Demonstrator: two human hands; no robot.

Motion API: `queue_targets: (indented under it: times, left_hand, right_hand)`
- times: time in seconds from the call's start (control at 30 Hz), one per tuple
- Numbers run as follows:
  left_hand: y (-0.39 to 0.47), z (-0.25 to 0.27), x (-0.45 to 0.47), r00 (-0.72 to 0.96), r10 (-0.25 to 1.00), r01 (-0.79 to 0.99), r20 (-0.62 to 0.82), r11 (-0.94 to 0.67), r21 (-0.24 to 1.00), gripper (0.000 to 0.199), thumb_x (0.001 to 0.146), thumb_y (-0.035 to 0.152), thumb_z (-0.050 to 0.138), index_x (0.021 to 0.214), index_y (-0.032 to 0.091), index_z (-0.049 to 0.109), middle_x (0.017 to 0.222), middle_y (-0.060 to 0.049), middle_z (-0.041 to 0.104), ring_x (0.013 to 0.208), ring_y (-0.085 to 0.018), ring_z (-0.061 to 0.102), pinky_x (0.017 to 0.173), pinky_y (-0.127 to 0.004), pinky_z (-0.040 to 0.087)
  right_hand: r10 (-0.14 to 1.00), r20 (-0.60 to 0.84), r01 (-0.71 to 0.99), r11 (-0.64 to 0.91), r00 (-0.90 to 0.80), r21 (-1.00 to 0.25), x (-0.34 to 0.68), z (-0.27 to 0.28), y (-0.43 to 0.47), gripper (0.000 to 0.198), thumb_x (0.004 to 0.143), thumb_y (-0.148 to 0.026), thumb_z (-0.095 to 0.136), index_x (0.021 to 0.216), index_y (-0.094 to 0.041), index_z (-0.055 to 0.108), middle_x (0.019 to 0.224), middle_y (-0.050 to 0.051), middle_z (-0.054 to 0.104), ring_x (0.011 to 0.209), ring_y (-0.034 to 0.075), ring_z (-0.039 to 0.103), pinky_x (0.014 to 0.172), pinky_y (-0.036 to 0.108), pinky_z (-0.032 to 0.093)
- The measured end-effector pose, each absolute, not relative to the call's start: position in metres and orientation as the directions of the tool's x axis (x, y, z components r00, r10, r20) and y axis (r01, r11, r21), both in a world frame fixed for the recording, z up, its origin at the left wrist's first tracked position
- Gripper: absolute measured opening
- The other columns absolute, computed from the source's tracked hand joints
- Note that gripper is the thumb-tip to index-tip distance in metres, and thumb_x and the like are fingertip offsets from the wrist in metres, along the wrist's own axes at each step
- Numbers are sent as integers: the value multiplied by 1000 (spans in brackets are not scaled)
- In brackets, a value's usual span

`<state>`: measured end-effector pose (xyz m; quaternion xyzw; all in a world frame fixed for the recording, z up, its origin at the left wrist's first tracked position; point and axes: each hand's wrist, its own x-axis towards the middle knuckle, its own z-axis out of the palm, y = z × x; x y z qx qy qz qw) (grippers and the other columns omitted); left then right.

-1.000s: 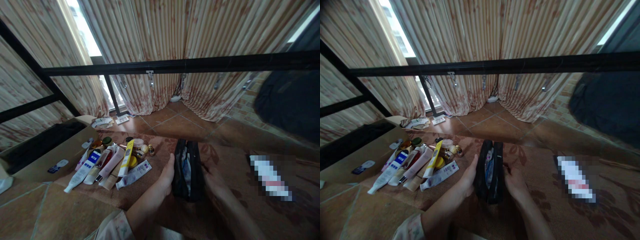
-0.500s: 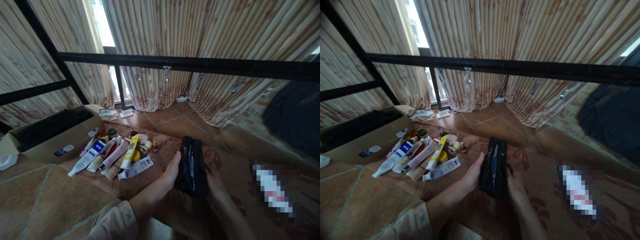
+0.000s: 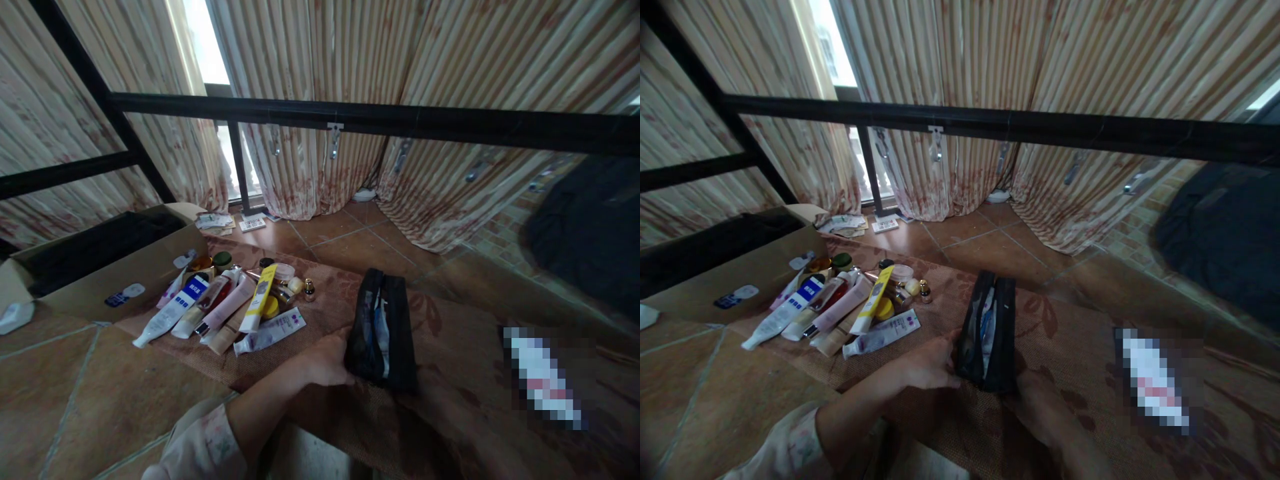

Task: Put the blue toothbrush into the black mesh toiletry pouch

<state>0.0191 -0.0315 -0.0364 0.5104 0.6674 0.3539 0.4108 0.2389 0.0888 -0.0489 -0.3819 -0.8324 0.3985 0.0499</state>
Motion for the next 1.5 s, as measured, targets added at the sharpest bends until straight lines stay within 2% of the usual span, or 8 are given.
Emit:
queue_targets:
  times: [0.13, 0.3, 0.47, 0.7, 0.9, 1.07, 1.33, 1.5]
  left_hand:
    - [-31, -33, 28, -154, 957, 565, -245, 289, 773, 107, 42, 36, 88, 137, 15, 42, 135, -16, 54, 122, -35, 54, 103, -43, 44]
    - [-31, -28, 46, -251, 905, 725, -344, 411, 553, 72, 73, 42, 71, 132, 10, 44, 120, -17, 64, 114, -31, 60, 99, -39, 46]
    - [-31, -22, 50, -303, 889, 855, -342, 412, 314, 58, 86, 47, 58, 128, 7, 52, 113, -19, 67, 113, -32, 61, 99, -41, 45]
    - [-26, -33, 48, -284, 901, 868, -328, 387, 312, 36, 93, 42, 47, 98, 14, 69, 97, -13, 72, 101, -27, 66, 90, -35, 49]
    - [-27, -38, 50, -286, 901, 874, -327, 385, 297, 37, 93, 40, 45, 103, 13, 68, 100, -15, 71, 104, -27, 65, 91, -37, 48]
    - [-27, -33, 50, -266, 907, 871, -326, 372, 322, 36, 93, 36, 44, 101, 13, 70, 99, -15, 72, 100, -27, 67, 88, -36, 50]
    - [-26, -32, 50, -237, 918, 877, -319, 343, 337, 39, 94, 34, 38, 94, 16, 72, 93, -14, 74, 93, -25, 70, 82, -33, 53]
    - [-24, -30, 49, -239, 912, 876, -333, 351, 331, 37, 93, 30, 39, 95, 14, 72, 95, -15, 74, 95, -26, 70, 83, -34, 53]
  right_hand:
    - [494, -416, 644, 528, -763, -554, 233, -29, 73, 25, 77, -36, 60, 96, -24, 73, 100, 7, 74, 93, 27, 68, 78, 33, 49]
    - [513, -376, 635, 592, -772, -497, 223, -19, 70, 28, 87, -35, 48, 98, -23, 72, 106, 10, 73, 104, 28, 65, 86, 34, 47]
    - [516, -402, 654, 594, -757, -468, 221, -22, 70, 36, 92, -35, 38, 102, -20, 69, 111, 14, 71, 105, 30, 65, 87, 37, 46]
    - [542, -444, 700, 566, -714, -435, 216, -18, 69, 41, 95, -37, 32, 100, -19, 68, 105, 15, 72, 97, 29, 67, 77, 36, 45]
    - [428, -484, 635, 360, -764, -684, 224, -31, 62, 33, 94, -40, 37, 87, -19, 62, 76, 6, 69, 67, 18, 64, 61, 29, 45]
    - [334, -539, 601, 117, -773, -790, 228, -38, 53, 47, 91, -60, 40, 107, -19, 56, 74, 2, 67, 63, 16, 63, 55, 27, 48]
    - [649, -521, 530, -207, -555, -822, 202, -41, 35, 57, 74, -71, 53, 74, -14, 61, 62, 4, 64, 50, 12, 57, 48, 25, 45]
    - [698, -478, 455, -240, -533, -858, 195, -43, 33, 55, 68, -69, 62, 65, -14, 63, 55, 3, 61, 45, 10, 52, 43, 24, 40]
